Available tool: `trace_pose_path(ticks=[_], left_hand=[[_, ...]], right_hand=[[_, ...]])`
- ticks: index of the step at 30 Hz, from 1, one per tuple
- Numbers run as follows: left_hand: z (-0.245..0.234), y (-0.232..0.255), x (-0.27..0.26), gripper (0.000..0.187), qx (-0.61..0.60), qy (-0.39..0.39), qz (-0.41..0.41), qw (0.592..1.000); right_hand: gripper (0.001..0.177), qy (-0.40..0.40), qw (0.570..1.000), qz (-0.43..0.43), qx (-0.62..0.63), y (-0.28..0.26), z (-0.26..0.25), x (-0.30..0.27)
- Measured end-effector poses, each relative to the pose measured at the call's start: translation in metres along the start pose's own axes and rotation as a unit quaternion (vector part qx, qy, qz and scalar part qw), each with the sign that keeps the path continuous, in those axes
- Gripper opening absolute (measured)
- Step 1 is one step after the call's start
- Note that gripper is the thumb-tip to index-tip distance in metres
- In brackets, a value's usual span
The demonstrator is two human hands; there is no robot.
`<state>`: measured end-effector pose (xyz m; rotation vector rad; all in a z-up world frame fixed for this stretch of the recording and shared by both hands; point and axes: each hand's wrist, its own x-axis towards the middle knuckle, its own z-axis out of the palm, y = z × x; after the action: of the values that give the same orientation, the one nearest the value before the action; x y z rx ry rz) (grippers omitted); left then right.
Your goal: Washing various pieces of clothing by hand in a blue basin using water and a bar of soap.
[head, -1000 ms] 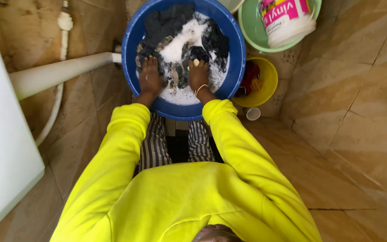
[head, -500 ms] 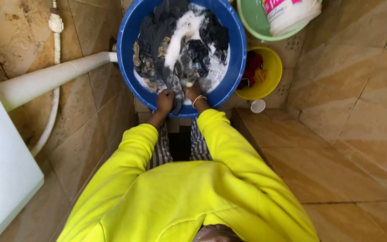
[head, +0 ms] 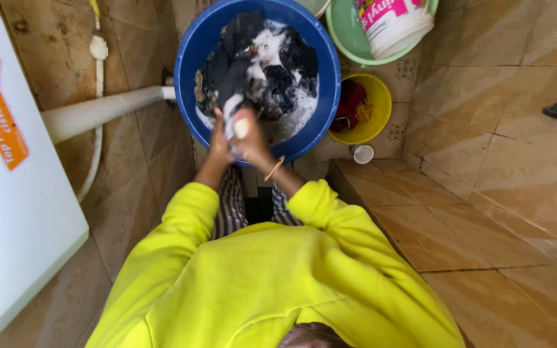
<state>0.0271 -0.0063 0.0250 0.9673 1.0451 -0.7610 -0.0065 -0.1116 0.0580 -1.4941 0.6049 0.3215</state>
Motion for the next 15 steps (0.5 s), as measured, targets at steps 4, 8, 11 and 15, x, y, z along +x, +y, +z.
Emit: trace_pose_path(ticks=[4, 8, 11, 15], left_hand=[[-0.056, -0.005, 0.116, 0.059, -0.078, -0.297, 0.039, 0.951], [-0.042, -0.032, 0.100, 0.051, 0.211, -0.074, 0.244, 0.944], [-0.012, -0.052, 0.043, 0.051, 0.325, 0.051, 0.211, 0.920], [0.035, -0.002, -0.069, 0.069, 0.259, 0.001, 0.121, 0.958]], right_hand=[[0.065, 0.015, 0.950, -0.249, -0.186, -0.036, 0.008, -0.031], [0.047, 0.051, 0.991, -0.122, 0.026, 0.063, 0.002, 0.068], [0.046, 0.005, 0.983, -0.020, 0.184, 0.145, -0.010, 0.147], [0.061, 0.036, 0.993, -0.050, 0.098, 0.089, 0.002, 0.127]])
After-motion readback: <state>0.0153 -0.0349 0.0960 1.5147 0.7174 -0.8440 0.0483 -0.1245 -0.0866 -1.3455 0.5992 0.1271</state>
